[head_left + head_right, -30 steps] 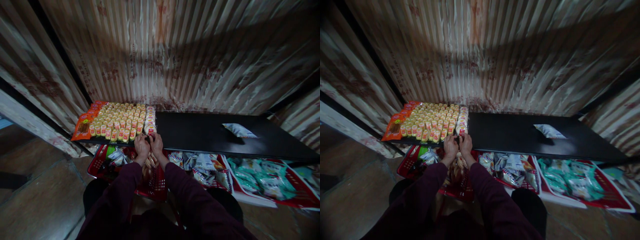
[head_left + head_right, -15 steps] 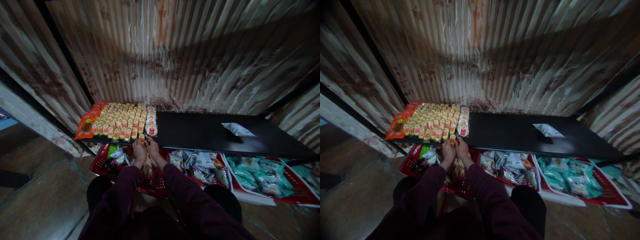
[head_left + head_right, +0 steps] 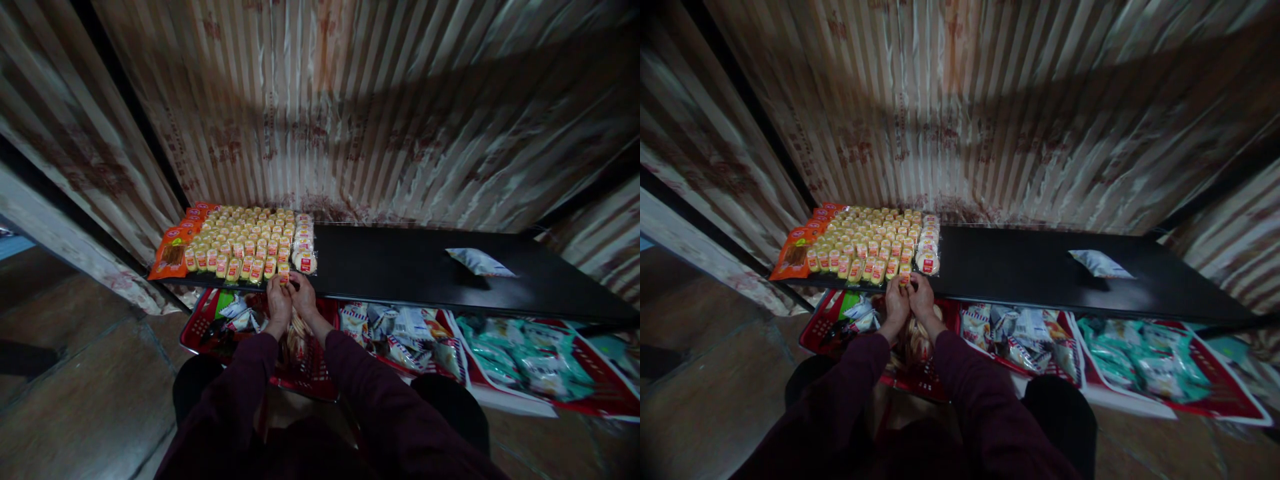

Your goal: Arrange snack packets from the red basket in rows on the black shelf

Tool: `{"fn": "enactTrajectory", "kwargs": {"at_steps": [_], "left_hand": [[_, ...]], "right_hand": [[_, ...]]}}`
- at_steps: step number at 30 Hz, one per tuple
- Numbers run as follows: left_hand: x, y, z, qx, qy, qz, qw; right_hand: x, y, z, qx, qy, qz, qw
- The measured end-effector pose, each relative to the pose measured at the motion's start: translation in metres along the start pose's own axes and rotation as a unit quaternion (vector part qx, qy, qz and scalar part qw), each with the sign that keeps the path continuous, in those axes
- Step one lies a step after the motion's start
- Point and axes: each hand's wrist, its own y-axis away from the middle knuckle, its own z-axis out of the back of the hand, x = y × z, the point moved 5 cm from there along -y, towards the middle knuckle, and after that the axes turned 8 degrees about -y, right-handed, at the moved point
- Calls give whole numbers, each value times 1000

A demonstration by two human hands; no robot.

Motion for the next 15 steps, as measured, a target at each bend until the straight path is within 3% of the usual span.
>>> {"fn": "enactTrajectory", "kwargs": {"at_steps": [11,15], "left_hand": [[4,-15,-9,41,-5,-9,999],[2,-15,-5,20,-59,-41,997]], "right_hand": [[4,-13,-6,-6,6,48,999],[0,-12,-7,-4,13,45,999]]}}
